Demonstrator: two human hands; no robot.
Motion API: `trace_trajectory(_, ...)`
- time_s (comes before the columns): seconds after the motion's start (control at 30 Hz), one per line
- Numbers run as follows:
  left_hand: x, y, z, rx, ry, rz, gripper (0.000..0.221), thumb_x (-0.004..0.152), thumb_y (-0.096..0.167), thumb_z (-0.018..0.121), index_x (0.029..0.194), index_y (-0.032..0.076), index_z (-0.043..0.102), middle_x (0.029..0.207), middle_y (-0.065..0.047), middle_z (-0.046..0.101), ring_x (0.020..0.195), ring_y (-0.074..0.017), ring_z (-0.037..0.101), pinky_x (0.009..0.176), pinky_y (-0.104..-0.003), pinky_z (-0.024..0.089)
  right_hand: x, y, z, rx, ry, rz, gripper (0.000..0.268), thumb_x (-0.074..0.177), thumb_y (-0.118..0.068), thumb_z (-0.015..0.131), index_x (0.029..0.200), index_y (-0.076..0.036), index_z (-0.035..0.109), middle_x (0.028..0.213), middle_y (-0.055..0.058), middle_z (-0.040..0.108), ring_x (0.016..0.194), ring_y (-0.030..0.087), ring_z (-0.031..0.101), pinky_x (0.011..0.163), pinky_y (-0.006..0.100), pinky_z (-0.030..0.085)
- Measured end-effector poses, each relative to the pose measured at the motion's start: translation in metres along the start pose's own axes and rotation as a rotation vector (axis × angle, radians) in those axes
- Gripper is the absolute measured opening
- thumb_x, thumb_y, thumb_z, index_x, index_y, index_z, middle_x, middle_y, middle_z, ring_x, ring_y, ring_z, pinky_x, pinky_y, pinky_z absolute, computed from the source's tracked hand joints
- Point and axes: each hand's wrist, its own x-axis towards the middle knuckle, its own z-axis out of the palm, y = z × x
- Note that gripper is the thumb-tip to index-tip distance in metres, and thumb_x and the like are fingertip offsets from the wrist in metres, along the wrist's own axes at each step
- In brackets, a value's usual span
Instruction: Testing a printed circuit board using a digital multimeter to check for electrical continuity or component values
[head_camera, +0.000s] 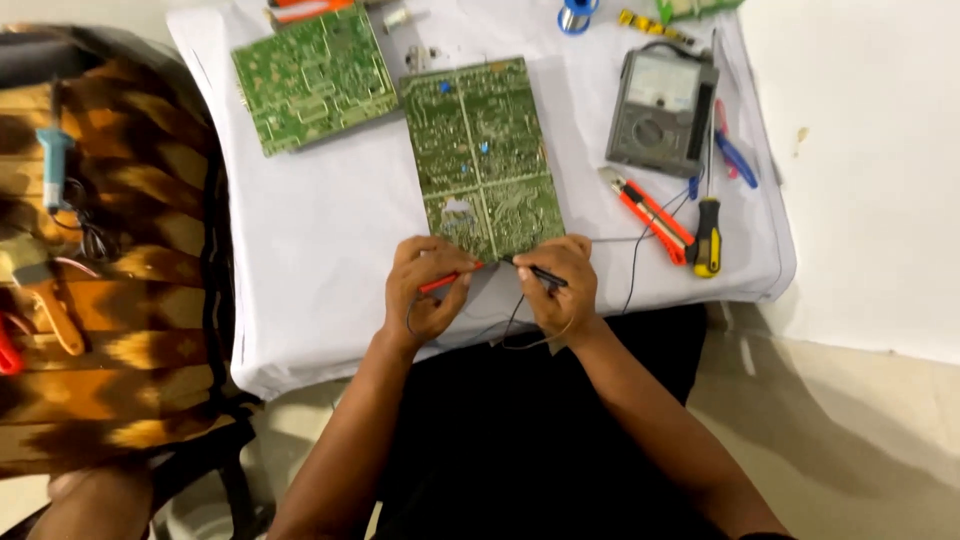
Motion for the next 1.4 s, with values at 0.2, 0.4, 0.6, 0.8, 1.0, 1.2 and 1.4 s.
trace_trajectory(0.2,0.002,0.003,-0.001,0.0,-0.038,0.001,0.008,0.092,0.02,0.076,0.098,0.017,0.08,0.1,-0.002,0.079,0.102,-0.0285,0.063,0.102,-0.041,0.047,-0.004,0.009,0.0,0.036,-0.008,-0.018,0.012,0.095,-0.021,0.071,0.093,-0.011,0.078,0.081,0.001,0.073,0.079,0.023,0.066,0.094,0.036,0.038)
trace_trajectory(0.4,0.004,0.004,0.0,-0.017,-0.044,0.017,0.006,0.093,0.018,0.076,0.098,0.016,0.08,0.099,-0.003,0.079,0.1,-0.0272,0.06,0.101,-0.038,0.046,-0.001,0.009,0.001,0.085,0.001,0.012,0.012,0.096,-0.02,0.069,0.091,-0.012,0.077,0.08,0.001,0.074,0.078,0.022,0.066,0.093,0.034,0.038)
trace_trajectory(0.6,0.003,0.001,0.002,-0.032,-0.018,0.028,0.006,0.093,0.02,0.076,0.096,0.016,0.079,0.097,-0.002,0.079,0.099,-0.0269,0.061,0.1,-0.038,0.047,-0.002,0.006,0.0,0.038,0.002,-0.002,0.009,0.094,-0.019,0.071,0.091,-0.012,0.076,0.083,0.002,0.074,0.079,0.024,0.067,0.091,0.036,0.037)
trace_trajectory(0.8,0.004,0.001,0.0,-0.024,-0.035,0.03,0.007,0.093,0.018,0.076,0.098,0.016,0.079,0.099,-0.002,0.079,0.099,-0.0283,0.062,0.099,-0.039,0.048,-0.001,0.007,0.0,0.035,-0.008,-0.016,0.008,0.094,-0.016,0.071,0.092,-0.011,0.077,0.081,0.002,0.074,0.078,0.024,0.067,0.09,0.036,0.038)
trace_trajectory(1.0,0.003,0.009,0.0,-0.009,-0.008,0.009,0.006,0.092,0.015,0.076,0.097,0.014,0.079,0.098,-0.003,0.079,0.098,-0.029,0.062,0.099,-0.041,0.05,0.0,0.0,-0.001,0.032,-0.006,-0.027,0.011,0.096,-0.018,0.069,0.092,-0.01,0.076,0.081,0.003,0.073,0.077,0.025,0.067,0.089,0.037,0.038)
trace_trajectory(1.2,0.001,0.002,0.001,-0.01,-0.012,0.002,0.007,0.092,0.016,0.077,0.098,0.014,0.08,0.099,-0.005,0.079,0.1,-0.0327,0.064,0.099,-0.045,0.05,0.0,0.003,-0.002,0.015,-0.019,-0.03,0.014,0.097,-0.021,0.069,0.093,-0.011,0.077,0.081,0.003,0.073,0.077,0.025,0.067,0.09,0.037,0.039)
trace_trajectory(1.4,0.0,0.009,0.002,0.035,-0.017,-0.023,0.006,0.092,0.016,0.075,0.097,0.016,0.078,0.097,-0.004,0.079,0.099,-0.0304,0.064,0.098,-0.044,0.051,-0.004,0.004,-0.002,0.024,-0.019,-0.027,0.014,0.097,-0.022,0.069,0.092,-0.012,0.077,0.081,0.002,0.073,0.077,0.025,0.067,0.089,0.037,0.038)
